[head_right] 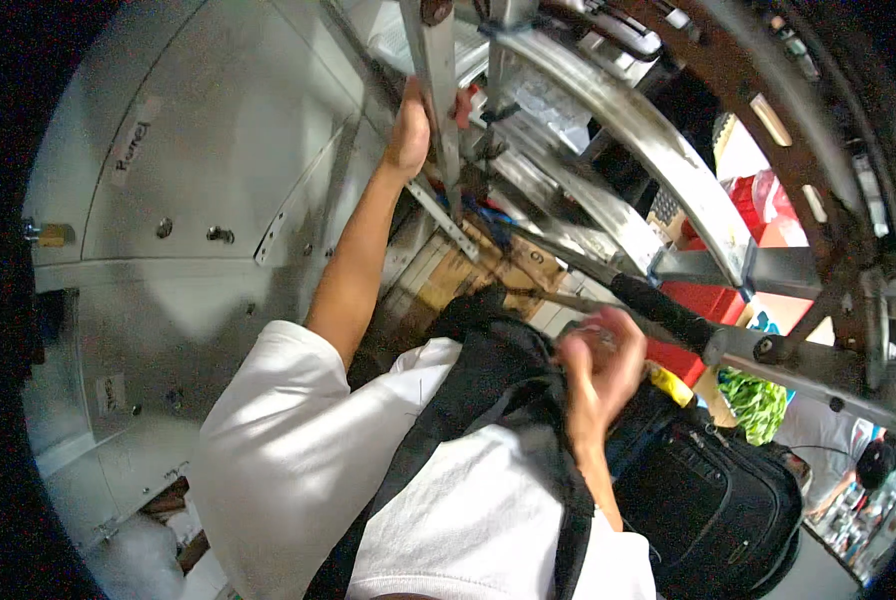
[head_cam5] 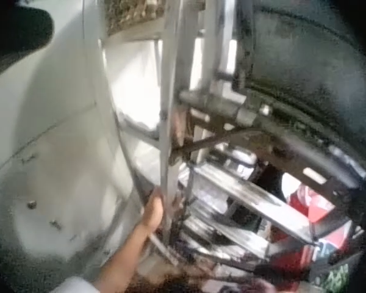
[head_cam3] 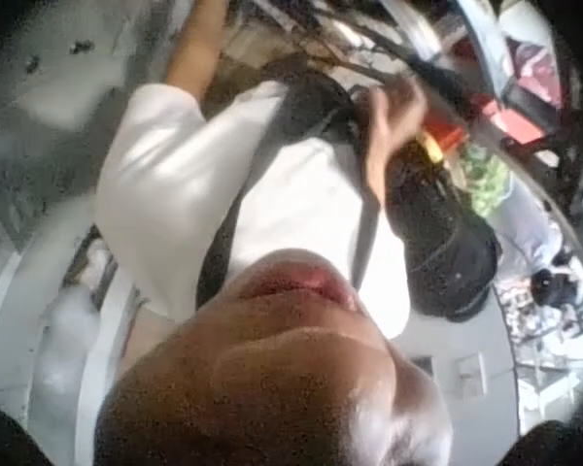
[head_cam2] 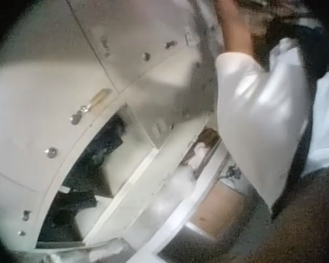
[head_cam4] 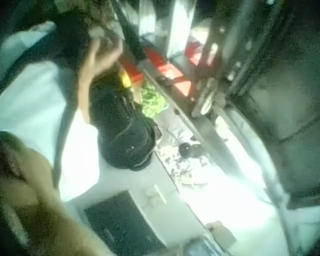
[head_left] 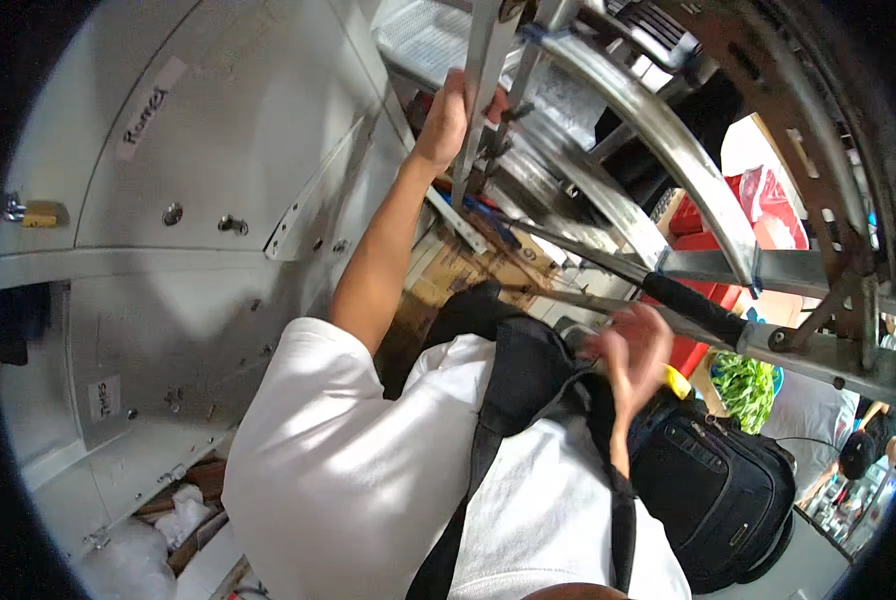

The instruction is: Routing and installing a white electrical or data cable along the ceiling and walls of a kitchen.

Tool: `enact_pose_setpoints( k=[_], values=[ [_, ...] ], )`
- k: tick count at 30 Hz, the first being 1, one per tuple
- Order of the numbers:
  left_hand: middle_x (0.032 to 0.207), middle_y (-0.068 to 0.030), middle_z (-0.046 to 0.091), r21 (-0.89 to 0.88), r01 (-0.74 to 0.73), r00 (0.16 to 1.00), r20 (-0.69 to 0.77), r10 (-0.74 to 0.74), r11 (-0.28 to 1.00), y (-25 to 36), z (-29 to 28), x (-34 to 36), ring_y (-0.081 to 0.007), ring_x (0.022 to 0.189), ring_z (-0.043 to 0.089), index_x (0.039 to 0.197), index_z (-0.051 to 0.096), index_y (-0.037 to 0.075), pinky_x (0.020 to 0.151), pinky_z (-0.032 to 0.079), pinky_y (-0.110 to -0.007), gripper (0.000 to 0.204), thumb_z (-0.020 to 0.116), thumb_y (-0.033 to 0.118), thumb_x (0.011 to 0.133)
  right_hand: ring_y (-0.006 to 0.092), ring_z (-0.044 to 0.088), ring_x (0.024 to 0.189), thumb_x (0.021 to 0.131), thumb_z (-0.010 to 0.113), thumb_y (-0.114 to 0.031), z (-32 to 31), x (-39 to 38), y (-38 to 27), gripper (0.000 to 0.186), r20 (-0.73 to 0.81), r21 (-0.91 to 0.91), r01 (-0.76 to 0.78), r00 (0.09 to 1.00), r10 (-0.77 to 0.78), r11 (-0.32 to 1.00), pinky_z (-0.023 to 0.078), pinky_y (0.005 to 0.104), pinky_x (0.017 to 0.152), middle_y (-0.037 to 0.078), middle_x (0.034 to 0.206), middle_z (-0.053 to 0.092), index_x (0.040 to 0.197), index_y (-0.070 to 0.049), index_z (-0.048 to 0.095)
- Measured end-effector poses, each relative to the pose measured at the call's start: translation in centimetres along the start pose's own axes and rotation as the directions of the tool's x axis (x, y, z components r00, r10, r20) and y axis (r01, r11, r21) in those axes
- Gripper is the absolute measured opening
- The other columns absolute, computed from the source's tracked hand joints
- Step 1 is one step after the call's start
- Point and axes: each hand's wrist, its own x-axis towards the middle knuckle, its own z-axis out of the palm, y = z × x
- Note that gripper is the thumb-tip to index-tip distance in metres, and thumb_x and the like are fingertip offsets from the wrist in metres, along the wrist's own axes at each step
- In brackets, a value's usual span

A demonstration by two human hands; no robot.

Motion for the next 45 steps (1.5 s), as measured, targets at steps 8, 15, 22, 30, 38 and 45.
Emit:
enact_pose_setpoints(
  k=[8,15,22,30,38,45],
  values=[
    [0.076,-0.0063,0.06,-0.17,0.131,0.991,0.035,-0.127,0.977,0.5,0.1,1.2,-0.0151,0.066,0.054,0.092,0.061,0.001,0.068,0.048,-0.031,0.052,0.028,0.041,0.099,0.014,0.055,0.066,0.095,0.053,-0.02,6.8,11.3,2.4,0.022,-0.053,0.031,0.099,0.994,-0.097,0.995,0.044,0.0295,0.057,0.008,0.08,0.06,0.104,0.0,0.055],
    [0.065,-0.0043,0.053,-0.195,0.073,0.997,-0.014,-0.077,0.978,-1.2,-0.2,0.9,-0.013,0.06,0.05,0.073,0.053,0.008,0.058,0.041,-0.027,0.054,0.025,0.045,0.1,0.0162,0.059,0.062,0.091,0.062,-0.023,9.6,16.1,-1.4,0.025,0.208,0.069,0.485,0.848,-0.488,0.872,0.045,0.0305,0.058,0.009,0.071,0.062,0.076,-0.002,0.06],
    [0.052,-0.0044,0.042,-0.13,0.077,0.991,-0.099,-0.09,0.988,0.3,1.4,1.4,-0.0142,0.048,0.038,0.063,0.046,0.008,0.051,0.033,-0.03,0.06,0.017,0.045,0.102,0.0047,0.04,0.044,0.091,0.065,-0.025,8.9,15.4,-3.3,0.038,-0.236,0.299,0.471,0.879,-0.414,0.83,0.031,0.023,0.042,-0.005,0.052,0.047,0.059,-0.008,0.054],
    [0.053,-0.0048,0.042,-0.101,-0.011,0.978,-0.21,-0.01,0.995,-0.4,1.2,2.2,-0.0165,0.05,0.038,0.063,0.047,0.006,0.051,0.032,-0.032,0.043,0.029,0.028,0.095,0.0082,0.048,0.048,0.087,0.068,-0.01,3.4,10.4,-7.4,0.015,-0.212,0.605,0.544,0.814,-0.541,0.581,0.035,0.0212,0.042,0.003,0.061,0.055,0.085,0.0,0.057],
    [0.055,-0.0059,0.047,-0.208,0.037,0.999,0.002,-0.038,0.977,-0.4,1.4,1.6,-0.0152,0.049,0.039,0.061,0.049,0.006,0.05,0.033,-0.029,0.049,0.027,0.033,0.094,0.0066,0.049,0.048,0.085,0.072,-0.015,5.2,12.0,-4.8,0.018,-0.287,0.516,0.508,0.861,-0.419,0.69,0.035,0.0203,0.043,0.002,0.06,0.057,0.081,-0.001,0.062],
    [0.056,-0.0066,0.05,-0.187,0.069,0.995,-0.057,-0.081,0.98,-0.6,0.5,0.6,-0.0151,0.05,0.043,0.062,0.054,0.005,0.05,0.035,-0.029,0.052,0.028,0.036,0.095,0.0076,0.036,0.045,0.09,0.061,-0.005,6.3,10.8,-10.8,0.006,-0.15,0.495,0.483,0.866,-0.477,0.722,0.024,0.0243,0.039,0.001,0.057,0.045,0.084,-0.004,0.059]
  ],
)
